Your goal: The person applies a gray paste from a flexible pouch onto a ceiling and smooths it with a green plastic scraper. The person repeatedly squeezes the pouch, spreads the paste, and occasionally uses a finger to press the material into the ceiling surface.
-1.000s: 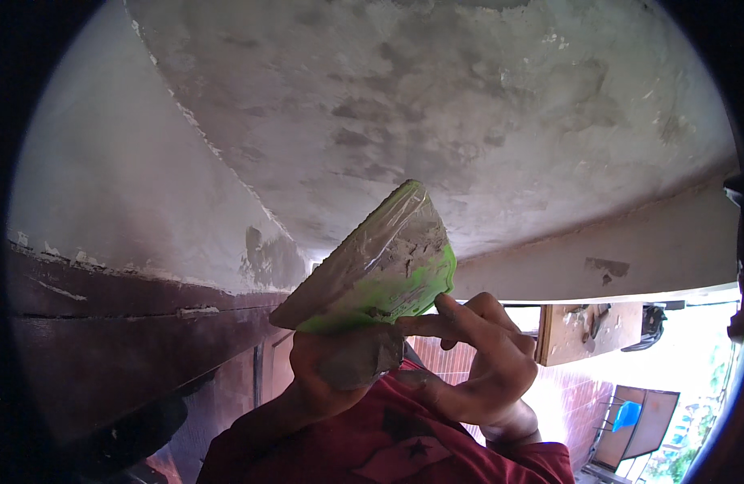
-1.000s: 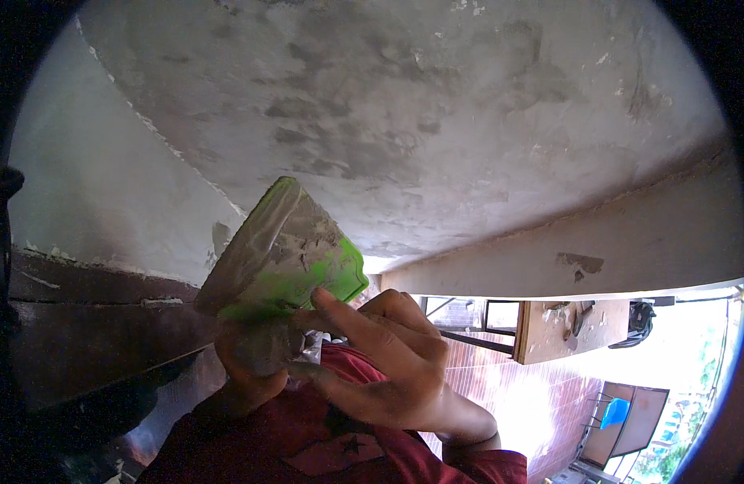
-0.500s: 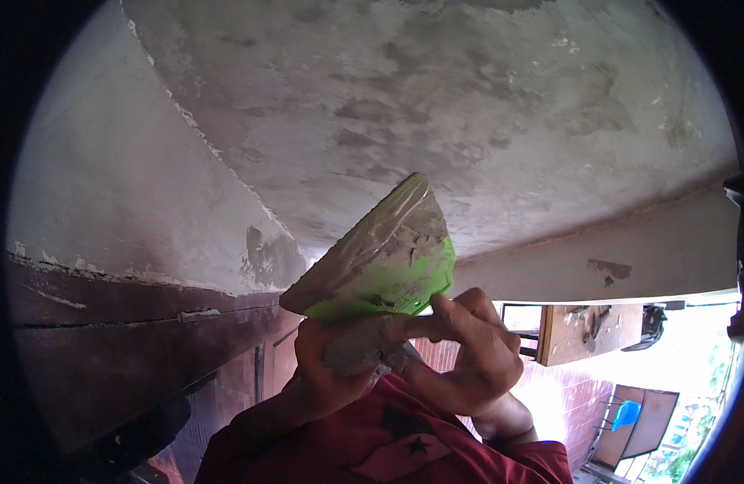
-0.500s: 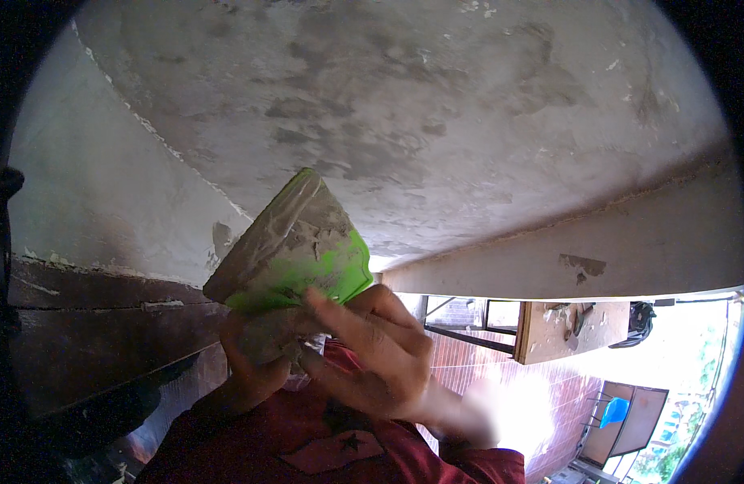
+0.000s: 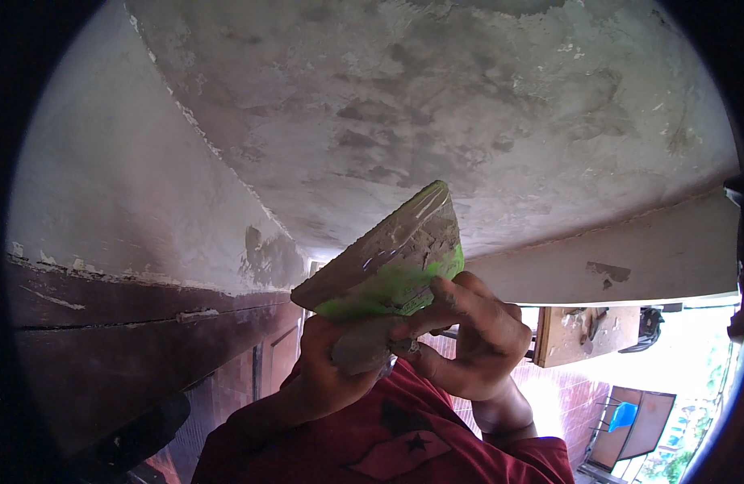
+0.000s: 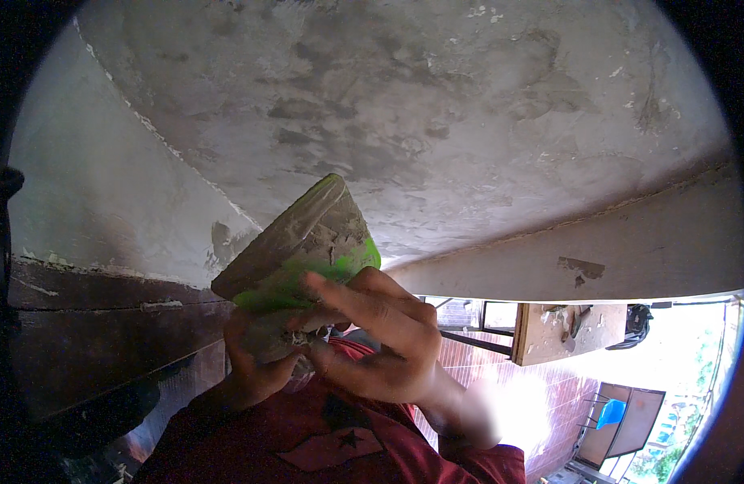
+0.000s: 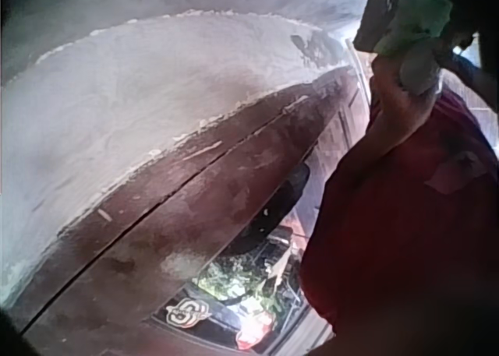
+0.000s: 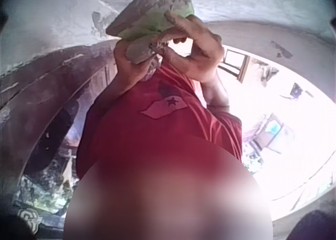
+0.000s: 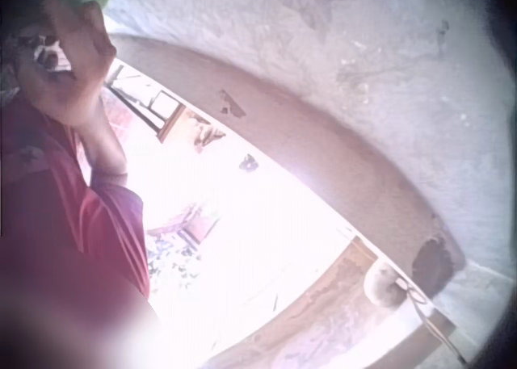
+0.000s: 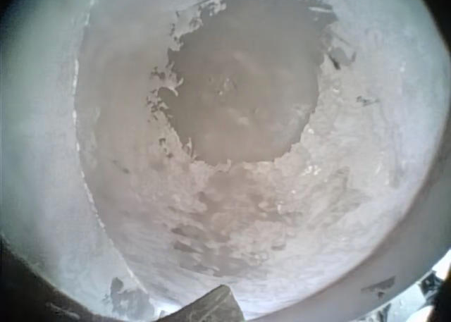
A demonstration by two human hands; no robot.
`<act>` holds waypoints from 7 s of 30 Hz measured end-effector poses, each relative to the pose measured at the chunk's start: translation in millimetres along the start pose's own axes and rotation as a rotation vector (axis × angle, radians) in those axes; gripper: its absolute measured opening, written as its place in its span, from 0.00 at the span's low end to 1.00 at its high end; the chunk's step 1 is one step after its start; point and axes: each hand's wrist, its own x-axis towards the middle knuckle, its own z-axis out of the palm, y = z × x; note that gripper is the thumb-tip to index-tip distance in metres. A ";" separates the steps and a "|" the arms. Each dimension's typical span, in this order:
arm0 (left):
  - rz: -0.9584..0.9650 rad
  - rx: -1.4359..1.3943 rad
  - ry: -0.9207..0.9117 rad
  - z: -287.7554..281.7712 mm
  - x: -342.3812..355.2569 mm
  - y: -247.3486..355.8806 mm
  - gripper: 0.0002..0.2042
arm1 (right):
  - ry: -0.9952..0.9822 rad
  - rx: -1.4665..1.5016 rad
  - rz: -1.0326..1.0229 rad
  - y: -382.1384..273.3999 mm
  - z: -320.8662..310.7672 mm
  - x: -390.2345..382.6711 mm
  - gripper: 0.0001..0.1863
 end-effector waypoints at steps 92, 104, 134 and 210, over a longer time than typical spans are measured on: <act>-0.331 -0.252 0.145 -12.9 6.8 28.9 0.10 | -0.022 0.085 0.126 -6.5 19.9 3.5 0.14; -0.429 -0.258 0.000 -20.7 15.6 38.8 0.12 | -0.025 0.430 0.272 -2.5 19.8 4.0 0.13; -0.435 -0.325 0.153 -22.6 -1.4 27.9 0.13 | -0.026 0.286 0.489 -6.1 32.8 -3.3 0.05; -0.397 -0.152 0.207 -22.3 19.2 -0.3 0.08 | 0.109 -0.183 0.172 12.9 63.8 8.2 0.09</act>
